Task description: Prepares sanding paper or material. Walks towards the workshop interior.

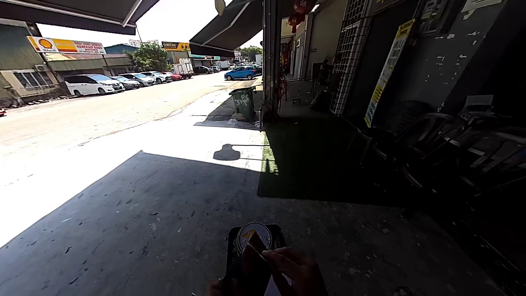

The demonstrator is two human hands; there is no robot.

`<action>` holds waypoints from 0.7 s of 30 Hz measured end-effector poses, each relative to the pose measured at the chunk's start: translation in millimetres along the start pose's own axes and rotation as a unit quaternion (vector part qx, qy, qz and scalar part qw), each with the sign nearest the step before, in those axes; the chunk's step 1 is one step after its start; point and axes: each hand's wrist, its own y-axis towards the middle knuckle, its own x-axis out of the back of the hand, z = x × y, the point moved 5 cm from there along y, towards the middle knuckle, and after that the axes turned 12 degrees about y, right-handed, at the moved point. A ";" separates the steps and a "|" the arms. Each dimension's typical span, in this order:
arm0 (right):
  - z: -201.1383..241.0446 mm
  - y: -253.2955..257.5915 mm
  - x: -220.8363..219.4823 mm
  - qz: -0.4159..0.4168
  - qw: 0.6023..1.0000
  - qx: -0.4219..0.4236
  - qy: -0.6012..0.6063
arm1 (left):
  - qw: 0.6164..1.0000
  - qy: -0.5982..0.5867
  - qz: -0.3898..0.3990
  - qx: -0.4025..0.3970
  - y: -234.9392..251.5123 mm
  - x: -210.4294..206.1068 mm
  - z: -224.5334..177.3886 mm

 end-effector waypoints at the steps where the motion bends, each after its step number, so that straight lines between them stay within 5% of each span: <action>1: 5.5 -6.2 -5.5 0.019 1.000 0.015 0.001 | 1.000 0.014 -0.023 -0.006 -4.7 1.7 -3.3; 5: 9.9 -1.4 0.4 -0.017 0.999 0.044 0.007 | 0.997 0.026 -0.075 -0.011 -4.0 12.0 0.8; 21: 11.1 -10.2 -1.3 -0.016 1.000 0.024 0.003 | 0.998 -0.002 -0.065 -0.017 -16.7 3.0 -3.3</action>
